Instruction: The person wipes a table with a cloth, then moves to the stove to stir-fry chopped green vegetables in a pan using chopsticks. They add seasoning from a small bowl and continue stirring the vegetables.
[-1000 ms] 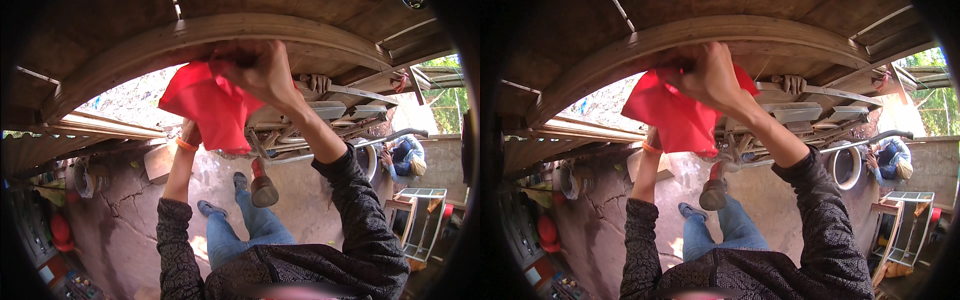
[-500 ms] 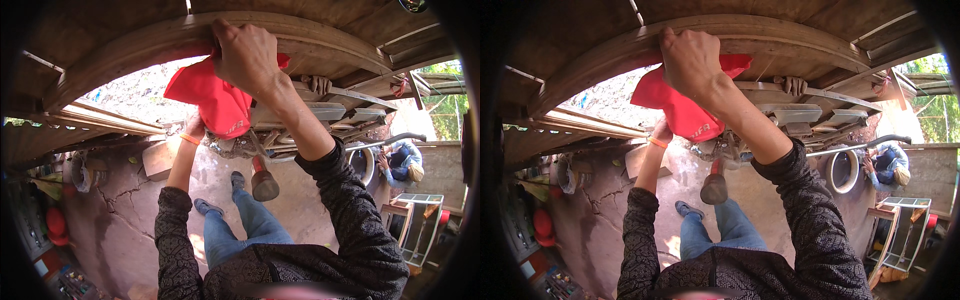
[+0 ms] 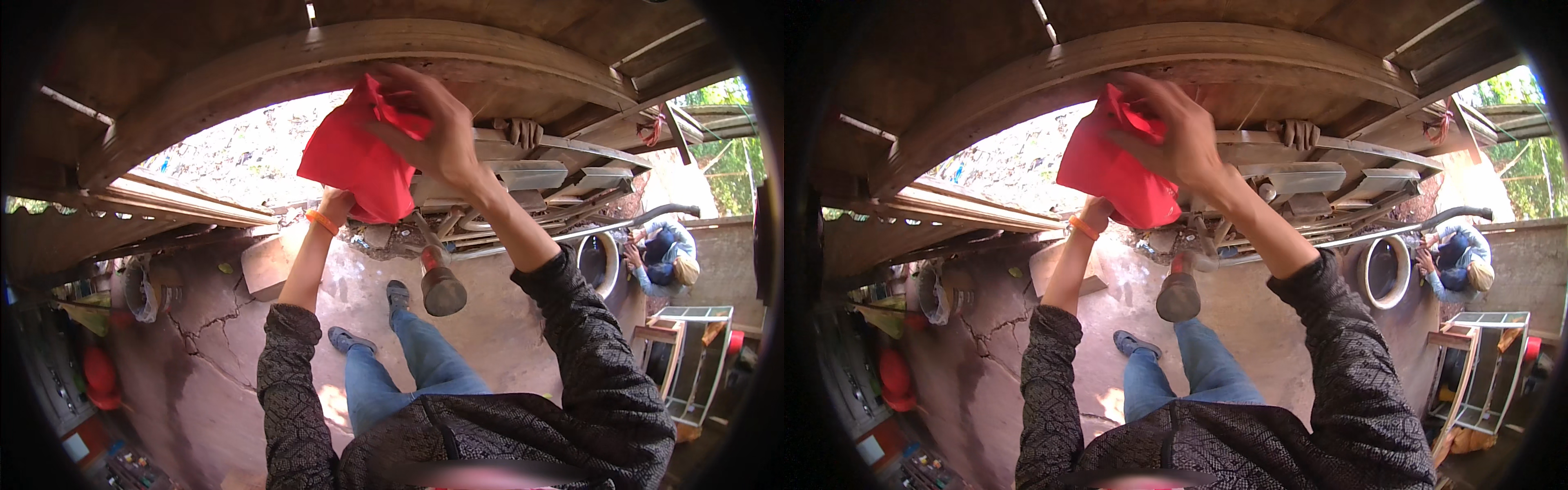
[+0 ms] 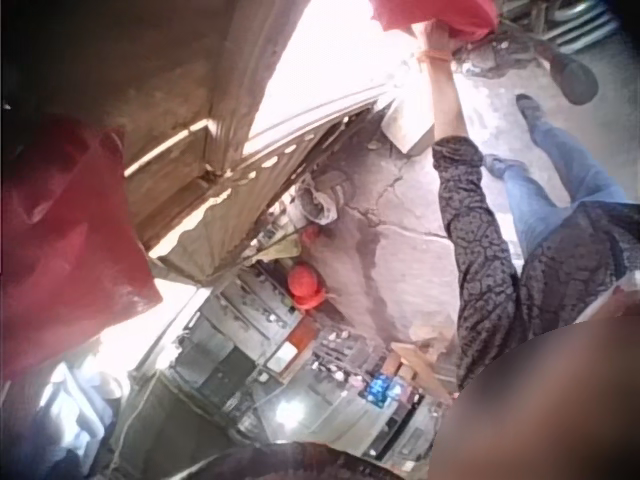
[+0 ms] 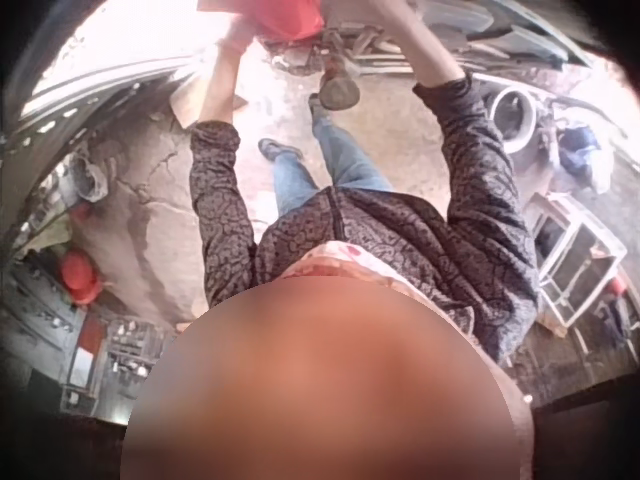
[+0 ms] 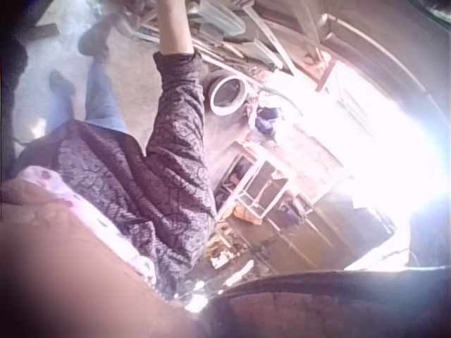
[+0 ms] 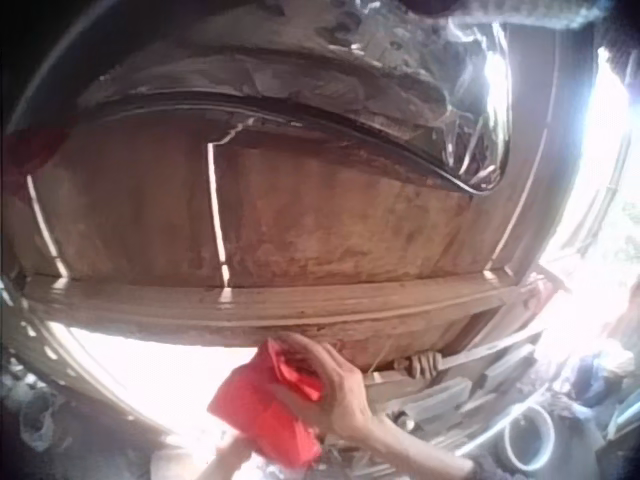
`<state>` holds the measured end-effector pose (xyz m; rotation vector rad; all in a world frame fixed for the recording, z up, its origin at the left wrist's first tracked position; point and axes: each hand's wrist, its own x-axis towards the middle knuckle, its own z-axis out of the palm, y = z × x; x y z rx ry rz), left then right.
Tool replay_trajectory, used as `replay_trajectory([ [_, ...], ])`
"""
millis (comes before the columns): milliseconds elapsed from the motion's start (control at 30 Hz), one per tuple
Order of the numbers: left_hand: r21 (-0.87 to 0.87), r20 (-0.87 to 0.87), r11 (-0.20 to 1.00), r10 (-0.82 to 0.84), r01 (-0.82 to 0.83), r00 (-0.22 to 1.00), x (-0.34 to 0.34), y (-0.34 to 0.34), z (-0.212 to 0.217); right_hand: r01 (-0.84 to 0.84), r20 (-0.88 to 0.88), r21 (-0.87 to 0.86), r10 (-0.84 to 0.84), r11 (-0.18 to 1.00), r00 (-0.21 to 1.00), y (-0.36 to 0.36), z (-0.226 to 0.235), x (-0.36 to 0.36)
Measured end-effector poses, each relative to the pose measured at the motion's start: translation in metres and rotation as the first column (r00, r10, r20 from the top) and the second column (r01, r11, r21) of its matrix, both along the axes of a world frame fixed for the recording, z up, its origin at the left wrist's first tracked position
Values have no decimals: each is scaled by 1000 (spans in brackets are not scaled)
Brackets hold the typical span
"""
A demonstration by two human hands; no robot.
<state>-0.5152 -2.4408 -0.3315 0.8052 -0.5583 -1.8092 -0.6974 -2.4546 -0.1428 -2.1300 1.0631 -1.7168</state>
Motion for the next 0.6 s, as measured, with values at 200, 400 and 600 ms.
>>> replay_trajectory([
  [200,-23,49,999,48,-47,998,-4,20,-29,52,-230,724,171,688,958,35,-77,-69],
  [400,-123,110,990,82,-69,991,20,32,-32,-140,-270,771,519,621,811,37,-131,-64],
  [600,-33,286,999,46,-38,957,34,40,-26,-74,-181,804,362,589,914,19,-160,-64],
])
